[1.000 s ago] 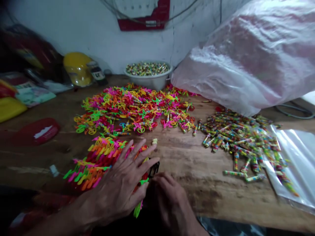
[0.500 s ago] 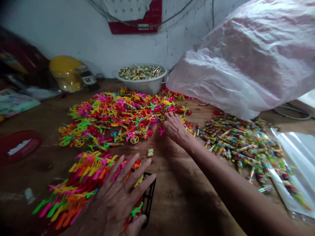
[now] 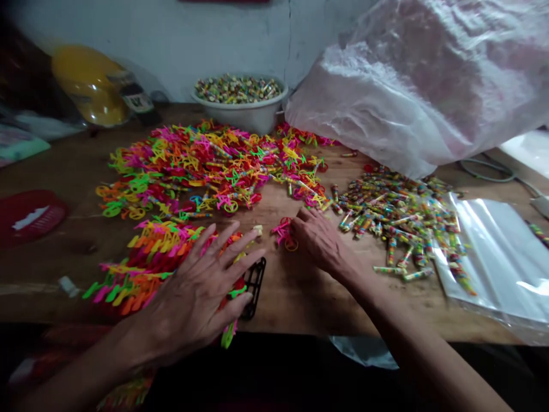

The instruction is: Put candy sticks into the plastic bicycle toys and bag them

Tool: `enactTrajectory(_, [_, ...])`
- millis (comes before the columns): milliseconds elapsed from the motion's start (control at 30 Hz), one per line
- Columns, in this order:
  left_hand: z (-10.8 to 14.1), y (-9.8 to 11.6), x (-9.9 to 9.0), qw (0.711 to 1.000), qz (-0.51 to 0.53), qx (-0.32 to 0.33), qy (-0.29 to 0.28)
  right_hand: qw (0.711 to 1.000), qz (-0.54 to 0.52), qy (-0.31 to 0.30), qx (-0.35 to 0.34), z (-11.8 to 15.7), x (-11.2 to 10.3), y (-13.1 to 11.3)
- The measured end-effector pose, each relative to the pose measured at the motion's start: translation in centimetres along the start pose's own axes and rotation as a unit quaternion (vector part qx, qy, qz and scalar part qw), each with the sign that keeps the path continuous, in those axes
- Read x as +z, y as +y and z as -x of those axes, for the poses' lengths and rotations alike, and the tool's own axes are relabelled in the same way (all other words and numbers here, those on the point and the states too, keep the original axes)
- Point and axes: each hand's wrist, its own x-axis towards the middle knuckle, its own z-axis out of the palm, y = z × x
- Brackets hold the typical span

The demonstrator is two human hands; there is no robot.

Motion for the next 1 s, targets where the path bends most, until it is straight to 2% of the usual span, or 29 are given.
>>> enactTrajectory(100, [-0.1, 0.2, -0.1, 1.0, -0.009, 0.007, 0.002, 0.997, -0.031, 0.049, 0.045, 1.7, 1.7, -0.3])
enactTrajectory(200, [-0.1, 0.3, -0.4, 1.0, -0.016, 0.016, -0.003, 0.992, -0.051, 0.088, 0.068, 2.2, 2.9, -0.6])
enactTrajectory(300, [-0.1, 0.2, -1.3, 1.0, -0.001, 0.023, 0.005, 0.989, -0.016, 0.105, 0.098, 2.7, 2.8, -1.0])
enactTrajectory(433, [-1.2, -0.3, -2.3, 0.998, 0.016, -0.004, 0.067, 0.988, -0.006, 0.105, 0.112, 4.0, 2.0, -1.8])
enactTrajectory(500, [-2.1, -0.7, -2.0, 0.997, 0.016, -0.018, 0.07, 0.988, -0.032, 0.104, 0.114, 4.6, 2.0, -2.2])
enactTrajectory(633, [-3.4, -1.5, -0.3, 0.998, 0.027, -0.033, 0.039, 0.986, -0.061, 0.102, 0.119, 5.5, 2.7, -3.1])
enactTrajectory(833, [-3.6, -1.5, 0.3, 0.998, 0.037, -0.033, 0.035, 0.98, -0.118, 0.116, 0.108, 6.1, 3.8, -3.6])
enactTrajectory(900, [-3.6, -1.4, 0.2, 0.998, 0.036, -0.034, 0.033, 0.975, -0.13, 0.145, 0.111, 6.2, 3.7, -3.9])
enactTrajectory(1000, [-3.6, -1.3, 0.2, 0.998, 0.033, -0.032, 0.039, 0.954, -0.171, 0.224, 0.099, 6.2, 3.0, -5.0])
